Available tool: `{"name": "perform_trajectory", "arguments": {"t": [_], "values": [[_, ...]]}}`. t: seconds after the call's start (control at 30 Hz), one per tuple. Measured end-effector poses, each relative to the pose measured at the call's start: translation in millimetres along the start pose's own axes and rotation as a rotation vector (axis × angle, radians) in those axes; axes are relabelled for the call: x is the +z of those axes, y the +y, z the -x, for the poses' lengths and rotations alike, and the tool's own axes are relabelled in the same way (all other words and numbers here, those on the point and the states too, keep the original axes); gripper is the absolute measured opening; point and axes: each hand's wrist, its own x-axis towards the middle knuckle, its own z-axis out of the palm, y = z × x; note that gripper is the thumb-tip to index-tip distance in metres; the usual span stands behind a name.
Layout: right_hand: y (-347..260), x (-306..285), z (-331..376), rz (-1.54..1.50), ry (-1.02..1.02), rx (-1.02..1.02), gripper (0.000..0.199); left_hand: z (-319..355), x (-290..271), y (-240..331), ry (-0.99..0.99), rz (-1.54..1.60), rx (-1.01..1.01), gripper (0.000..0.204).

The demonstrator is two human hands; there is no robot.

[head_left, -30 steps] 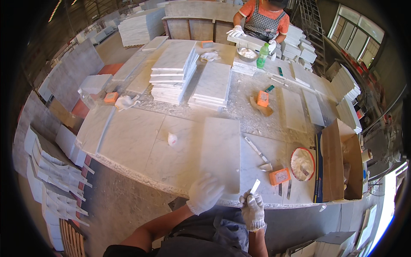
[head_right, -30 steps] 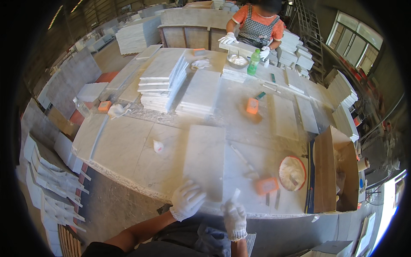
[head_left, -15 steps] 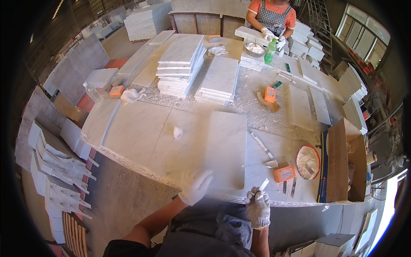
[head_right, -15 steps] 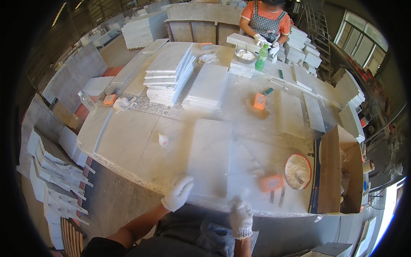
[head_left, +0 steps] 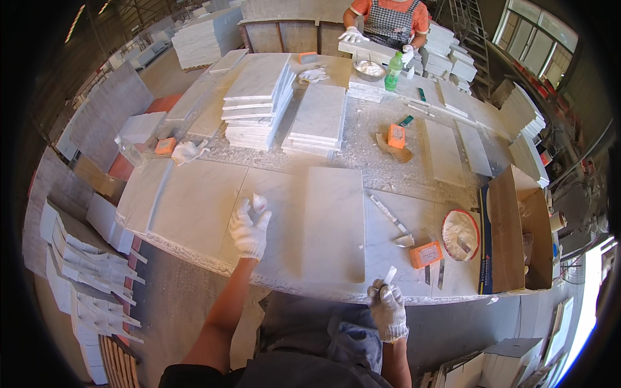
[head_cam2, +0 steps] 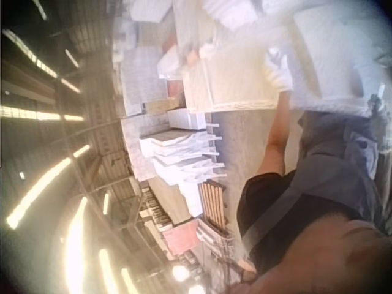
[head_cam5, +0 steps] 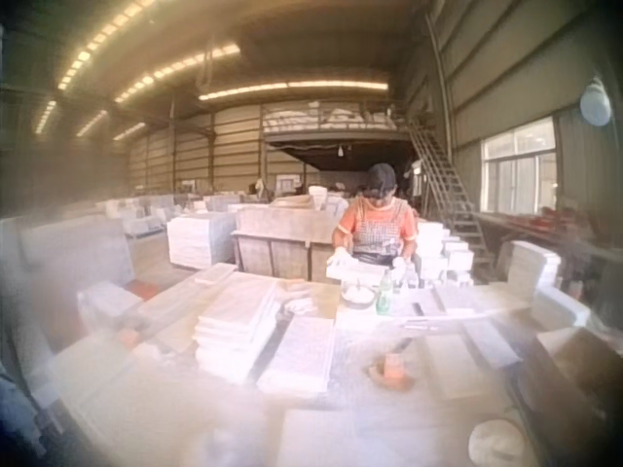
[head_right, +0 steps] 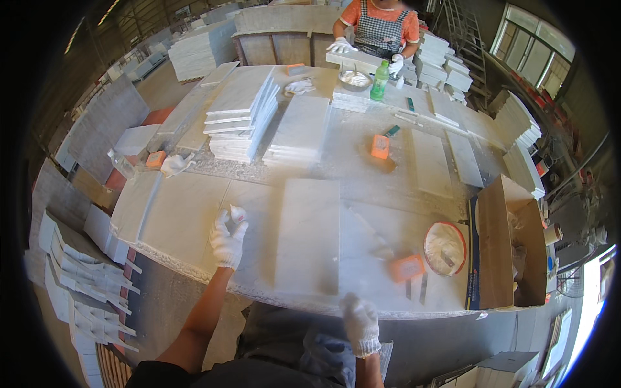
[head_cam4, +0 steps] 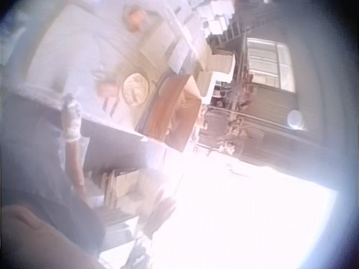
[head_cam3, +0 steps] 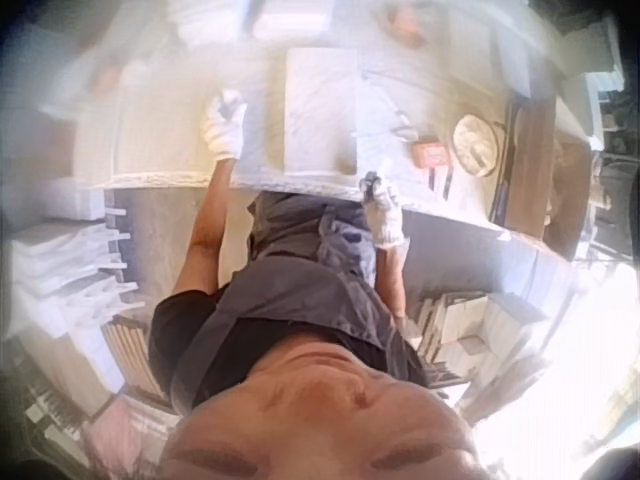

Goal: The person applies a white paste to the surface of a rectangular tile using a small spatula, then spreads it evenly across the tile. The person repeats this process on multiple tiles, placing each finished tile aside on the workbench.

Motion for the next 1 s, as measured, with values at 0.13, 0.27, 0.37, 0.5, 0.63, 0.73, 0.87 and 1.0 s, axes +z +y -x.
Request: {"name": "perform_trajectory", "arguments": {"t": [0.13,0.27,0.37,0.5,0.63,0.73,0.87,1.0], "values": [[-3.5,14.7,7.6,-0.055,0.18,-0.066,0.016,-11.1,14.2,-4.3,-0.069,0.026,-0.064,0.071],[-5.4,16.1,8.7,-0.056,0.153,-0.055,0.013,-12.7,21.8,-11.8,-0.022,0.028,-0.043,0.064],[-4.9,10.8,9.1,-0.023,0.106,-0.005,0.02,-11.8,24.9,-16.0,-0.068,0.066,-0.126,0.056],[-1.7,6.6,7.8,-0.113,0.007,-0.031,0.022,-10.1,27.4,-18.3,-0.131,0.125,-0.256,0.047],[-1.5,6.4,4.8,-0.111,-0.013,-0.033,0.016,-9.5,28.7,-20.4,-0.097,0.098,-0.171,0.045],[-2.2,8.0,4.7,-0.093,-0.003,-0.032,0.012,-9.7,27.4,-19.4,-0.062,0.078,-0.106,0.041],[-4.5,11.6,10.0,-0.057,0.096,-0.015,0.01,-4.6,16.9,-4.2,-0.049,0.321,-0.066,0.028],[-9.8,17.1,10.4,0.085,0.193,-0.006,0.01,19.9,-2.6,30.7,-0.178,0.693,-0.105,0.017]]}}
